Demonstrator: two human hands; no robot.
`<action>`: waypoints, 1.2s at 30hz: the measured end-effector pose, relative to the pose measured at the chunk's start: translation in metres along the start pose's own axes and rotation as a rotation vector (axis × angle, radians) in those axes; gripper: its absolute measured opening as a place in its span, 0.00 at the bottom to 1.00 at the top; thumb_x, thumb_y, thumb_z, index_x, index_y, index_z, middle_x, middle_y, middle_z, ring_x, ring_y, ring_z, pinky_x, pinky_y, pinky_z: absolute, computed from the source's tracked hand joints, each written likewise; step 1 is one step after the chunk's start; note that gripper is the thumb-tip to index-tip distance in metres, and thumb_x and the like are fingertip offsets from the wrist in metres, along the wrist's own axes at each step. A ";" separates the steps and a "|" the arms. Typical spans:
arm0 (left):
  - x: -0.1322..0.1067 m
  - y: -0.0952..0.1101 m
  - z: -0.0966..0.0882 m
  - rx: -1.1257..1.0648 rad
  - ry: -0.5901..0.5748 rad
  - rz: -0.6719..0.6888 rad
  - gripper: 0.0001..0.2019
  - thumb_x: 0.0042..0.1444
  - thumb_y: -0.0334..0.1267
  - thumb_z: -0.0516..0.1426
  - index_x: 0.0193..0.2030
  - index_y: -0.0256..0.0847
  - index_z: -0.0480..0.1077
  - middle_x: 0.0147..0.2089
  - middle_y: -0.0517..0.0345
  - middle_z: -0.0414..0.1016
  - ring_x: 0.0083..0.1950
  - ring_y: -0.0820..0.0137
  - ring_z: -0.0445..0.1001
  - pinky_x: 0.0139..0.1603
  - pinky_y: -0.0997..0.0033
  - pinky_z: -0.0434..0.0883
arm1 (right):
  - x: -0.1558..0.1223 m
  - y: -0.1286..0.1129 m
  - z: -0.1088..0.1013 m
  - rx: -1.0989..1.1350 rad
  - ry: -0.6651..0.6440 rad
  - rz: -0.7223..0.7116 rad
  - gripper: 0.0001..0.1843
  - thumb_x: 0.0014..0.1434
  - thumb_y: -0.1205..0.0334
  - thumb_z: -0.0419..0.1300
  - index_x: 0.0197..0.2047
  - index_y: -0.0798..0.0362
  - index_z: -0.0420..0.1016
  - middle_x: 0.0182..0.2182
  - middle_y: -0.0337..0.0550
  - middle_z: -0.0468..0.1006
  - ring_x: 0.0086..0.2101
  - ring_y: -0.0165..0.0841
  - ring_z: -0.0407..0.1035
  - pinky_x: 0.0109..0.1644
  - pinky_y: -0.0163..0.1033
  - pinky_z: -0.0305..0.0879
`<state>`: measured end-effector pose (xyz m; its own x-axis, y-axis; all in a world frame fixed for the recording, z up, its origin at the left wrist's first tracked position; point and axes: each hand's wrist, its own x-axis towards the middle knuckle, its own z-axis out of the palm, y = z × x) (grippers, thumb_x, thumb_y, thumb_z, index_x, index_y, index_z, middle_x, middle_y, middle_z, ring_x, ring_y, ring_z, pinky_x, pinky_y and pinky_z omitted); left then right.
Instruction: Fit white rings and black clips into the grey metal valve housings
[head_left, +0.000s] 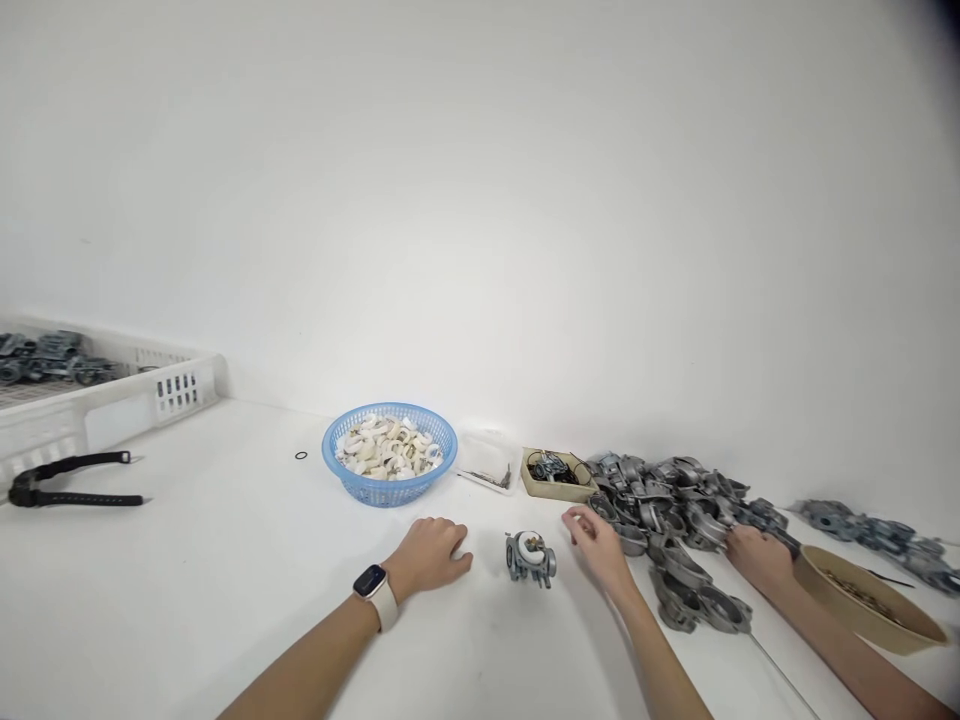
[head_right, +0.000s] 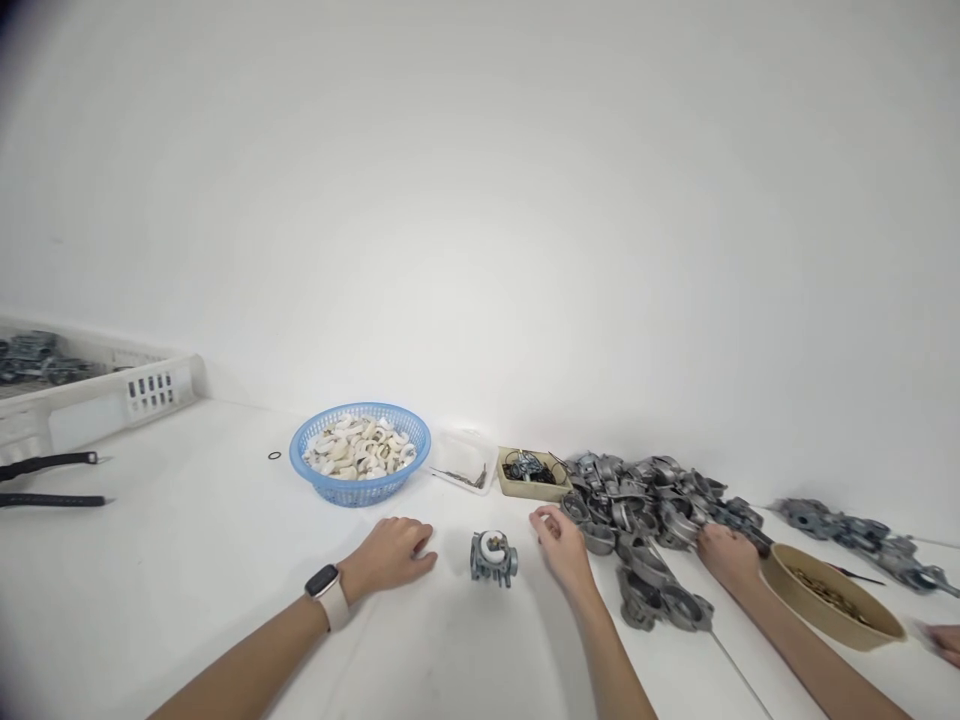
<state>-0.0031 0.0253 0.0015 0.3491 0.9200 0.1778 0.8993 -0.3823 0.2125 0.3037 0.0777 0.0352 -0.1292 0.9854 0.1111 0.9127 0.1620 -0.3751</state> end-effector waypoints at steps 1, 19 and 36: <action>0.000 0.000 0.001 -0.001 -0.002 0.000 0.10 0.60 0.45 0.55 0.31 0.42 0.66 0.35 0.54 0.77 0.39 0.60 0.77 0.37 0.65 0.64 | 0.002 0.004 0.003 0.004 -0.005 0.003 0.24 0.66 0.48 0.37 0.44 0.51 0.69 0.29 0.44 0.74 0.36 0.42 0.72 0.41 0.41 0.67; 0.001 -0.004 0.003 -0.021 0.002 0.008 0.10 0.60 0.45 0.54 0.32 0.43 0.66 0.34 0.55 0.77 0.37 0.61 0.76 0.34 0.66 0.62 | 0.037 -0.039 -0.108 -0.079 -0.564 -0.192 0.38 0.47 0.51 0.70 0.62 0.46 0.70 0.54 0.48 0.73 0.48 0.43 0.71 0.47 0.39 0.66; 0.000 -0.004 -0.002 -0.045 -0.009 0.015 0.09 0.59 0.46 0.54 0.33 0.43 0.67 0.34 0.53 0.77 0.36 0.60 0.76 0.34 0.66 0.63 | 0.019 -0.126 -0.073 -0.388 -0.761 -0.321 0.46 0.38 0.41 0.73 0.61 0.42 0.70 0.53 0.46 0.72 0.47 0.46 0.72 0.37 0.39 0.65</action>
<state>-0.0075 0.0264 0.0027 0.3651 0.9149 0.1723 0.8811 -0.3993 0.2533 0.2145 0.0724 0.1517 -0.4949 0.6874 -0.5316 0.8373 0.5408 -0.0802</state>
